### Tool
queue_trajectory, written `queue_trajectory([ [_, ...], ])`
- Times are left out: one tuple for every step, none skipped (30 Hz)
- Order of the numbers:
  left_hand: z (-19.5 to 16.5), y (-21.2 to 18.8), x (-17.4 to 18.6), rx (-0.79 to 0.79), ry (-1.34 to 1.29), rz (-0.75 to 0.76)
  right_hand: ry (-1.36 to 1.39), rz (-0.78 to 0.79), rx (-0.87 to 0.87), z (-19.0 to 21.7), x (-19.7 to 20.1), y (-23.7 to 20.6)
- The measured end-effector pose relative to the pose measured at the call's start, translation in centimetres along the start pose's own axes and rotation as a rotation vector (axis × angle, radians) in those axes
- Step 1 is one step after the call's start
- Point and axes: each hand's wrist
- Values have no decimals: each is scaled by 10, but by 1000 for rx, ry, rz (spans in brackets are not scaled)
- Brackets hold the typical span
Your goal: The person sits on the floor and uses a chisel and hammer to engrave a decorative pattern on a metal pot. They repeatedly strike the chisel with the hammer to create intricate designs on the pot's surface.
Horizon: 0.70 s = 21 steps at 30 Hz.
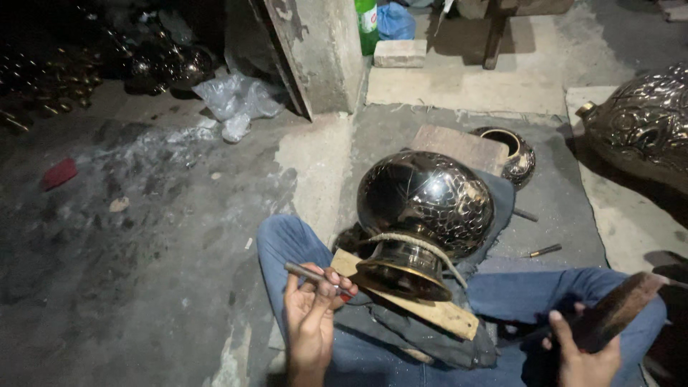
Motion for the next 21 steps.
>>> queue_trajectory([
  [-3,1,-1,-14,8,13,-32,25,21,9,-1,-3],
  [-6,2,-3,-31,13,28,-62,51,45,18,-4,-5],
  [-9,5,-7,-50,35,44,-90,75,68,26,-6,-7],
  [-13,7,-11,-69,58,59,-67,70,105,32,-11,-9],
  [-18,11,-15,-88,79,75,-43,64,144,38,-17,-10],
  [-23,17,-20,-99,75,122,-16,57,187,43,-23,-10],
  [-29,21,-25,-109,72,164,17,71,199,47,-28,-10],
  [-34,29,-30,-118,71,207,51,83,209,50,-34,-11],
  [-39,40,-36,-148,108,284,87,95,221,53,-39,-11],
  [-44,51,-41,-175,145,360,62,81,203,56,-42,-12],
  [-48,61,-46,-202,184,436,37,66,184,58,-45,-14],
  [-50,70,-53,-229,226,481,11,53,162,59,-47,-16],
  [-52,77,-59,-253,269,526,-23,47,155,60,-48,-19],
  [-52,84,-66,-276,311,572,-57,39,147,62,-48,-22],
  [-49,92,-74,-288,290,630,-90,32,140,63,-49,-25],
  [-45,97,-82,-295,267,686,-72,47,138,65,-49,-28],
  [-41,103,-89,-306,242,748,-49,59,140,67,-50,-29],
  [-38,107,-96,-340,324,770,-27,75,146,71,-51,-30],
  [-35,109,-101,-372,406,789,-47,85,142,75,-52,-29],
  [-32,111,-106,-404,489,807,-68,95,138,81,-53,-27],
  [-30,111,-110,-389,484,802,-89,106,134,88,-54,-23],
])
Point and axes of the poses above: each hand's wrist, its own y-axis towards the middle knuckle, its own x-axis out of the back of the hand, z = x × y, and after that the axes turned 7 degrees about -x, right-handed
